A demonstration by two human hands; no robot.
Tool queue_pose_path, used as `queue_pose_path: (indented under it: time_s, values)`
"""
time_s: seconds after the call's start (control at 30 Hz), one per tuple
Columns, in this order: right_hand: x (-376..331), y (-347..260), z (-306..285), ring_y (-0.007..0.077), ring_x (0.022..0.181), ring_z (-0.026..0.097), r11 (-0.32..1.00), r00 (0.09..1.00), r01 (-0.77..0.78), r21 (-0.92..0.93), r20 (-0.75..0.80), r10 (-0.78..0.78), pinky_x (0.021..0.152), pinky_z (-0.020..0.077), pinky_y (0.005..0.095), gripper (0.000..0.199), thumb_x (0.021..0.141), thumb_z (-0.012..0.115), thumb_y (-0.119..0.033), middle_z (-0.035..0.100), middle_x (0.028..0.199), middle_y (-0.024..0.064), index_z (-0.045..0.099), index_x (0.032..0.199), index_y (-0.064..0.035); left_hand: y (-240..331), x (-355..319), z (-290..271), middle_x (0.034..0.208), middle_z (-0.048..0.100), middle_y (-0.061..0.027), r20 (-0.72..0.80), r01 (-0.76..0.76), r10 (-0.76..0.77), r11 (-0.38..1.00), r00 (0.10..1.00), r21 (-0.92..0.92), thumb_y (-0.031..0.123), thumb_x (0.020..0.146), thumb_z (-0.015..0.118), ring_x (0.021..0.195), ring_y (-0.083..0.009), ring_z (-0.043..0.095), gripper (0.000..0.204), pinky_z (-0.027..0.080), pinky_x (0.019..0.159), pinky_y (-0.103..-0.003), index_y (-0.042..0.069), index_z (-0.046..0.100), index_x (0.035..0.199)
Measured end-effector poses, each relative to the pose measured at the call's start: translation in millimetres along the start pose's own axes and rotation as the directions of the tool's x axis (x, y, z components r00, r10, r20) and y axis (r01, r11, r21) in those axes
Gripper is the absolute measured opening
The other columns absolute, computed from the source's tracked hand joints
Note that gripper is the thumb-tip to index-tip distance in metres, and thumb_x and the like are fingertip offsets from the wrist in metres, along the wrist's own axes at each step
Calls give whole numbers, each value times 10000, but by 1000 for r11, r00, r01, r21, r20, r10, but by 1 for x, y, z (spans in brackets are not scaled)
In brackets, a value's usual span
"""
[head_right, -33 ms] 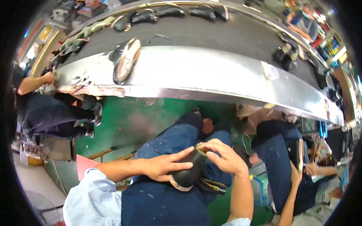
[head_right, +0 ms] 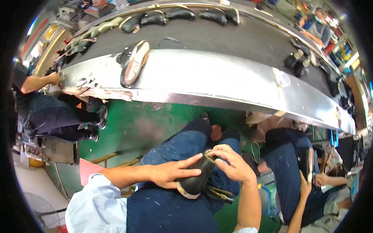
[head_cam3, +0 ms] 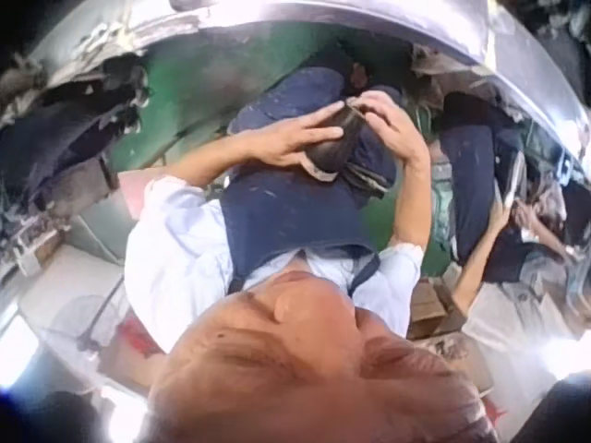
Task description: Performed lasting on several shoes by pulling the upper over the last and hammering it flat at a production line station.
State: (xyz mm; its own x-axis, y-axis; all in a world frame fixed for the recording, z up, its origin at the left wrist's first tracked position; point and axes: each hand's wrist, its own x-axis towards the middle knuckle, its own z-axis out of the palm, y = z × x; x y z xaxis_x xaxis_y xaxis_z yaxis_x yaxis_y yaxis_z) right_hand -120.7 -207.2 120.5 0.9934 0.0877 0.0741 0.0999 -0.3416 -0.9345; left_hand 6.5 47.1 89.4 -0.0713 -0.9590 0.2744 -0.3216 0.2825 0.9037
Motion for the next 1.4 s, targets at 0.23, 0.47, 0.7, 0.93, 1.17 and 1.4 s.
queue_pose_path:
  time_s: [0.23, 0.47, 0.7, 0.93, 1.17, 1.4]
  values:
    - [8, 39, 33, 155, 799, 547, 957, 978, -5, 290, -199, 66, 733, 441, 287, 244, 903, 648, -124, 597, 849, 77, 498, 735, -32, 34, 19, -8, 1587, -62, -296, 152, 9, 13, 990, 988, -142, 223, 826, 738, 1480, -439, 78, 1010, 196, 1185, -446, 58, 61, 1557]
    - [25, 87, 65, 207, 963, 609, 415, 614, 211, 885, -450, 648, 833, 490, 380, 482, 1019, 439, -497, 645, 1042, 94, 589, 1009, -38, 23, 34, 10, 1529, 219, -295, -183, 408, -462, 872, 868, -272, 332, 792, 774, 1410, -339, 309, 1115, 293, 1141, -353, -81, 26, 1508]
    - [-12, 3, 122, 181, 1193, 498, 472, 722, -33, 881, -305, 621, 1065, 357, 319, 573, 1057, 276, -484, 530, 1308, 68, 436, 1394, -48, 38, 27, 18, 1532, 256, -240, -210, 420, -464, 880, 860, -224, 253, 820, 784, 1430, -289, 277, 1136, 231, 1158, -366, -33, -60, 1526]
    - [8, 30, 59, 214, 1246, 500, 915, 743, 152, 374, -654, 144, 1052, 385, 339, 743, 983, 422, -558, 515, 1360, 129, 363, 1442, 23, -25, 89, 14, 1542, 294, -200, -494, 66, -205, 956, 845, -285, 403, 1059, 277, 1484, -350, 155, 597, 113, 1201, -417, -12, 300, 1487]
    - [17, 224, 118, 203, 1183, 534, 341, 549, 118, 933, -347, 760, 1030, 397, 313, 577, 1033, 398, -460, 567, 1306, 113, 507, 1363, 1, -177, 82, 60, 1224, 629, -125, 39, 217, -896, 65, 442, -974, 706, 945, 357, 1094, -246, 609, 720, 475, 967, -376, 115, 577, 1292]
    - [10, 199, 101, 192, 1092, 552, 430, 444, -183, 884, -316, 839, 961, 436, 304, 668, 1008, 375, -583, 584, 1235, 90, 528, 1317, -11, -174, 105, 47, 1003, 678, -97, 216, 203, -868, -137, 448, -969, 645, 972, 384, 868, -235, 661, 602, 547, 790, -395, 113, 630, 1108]
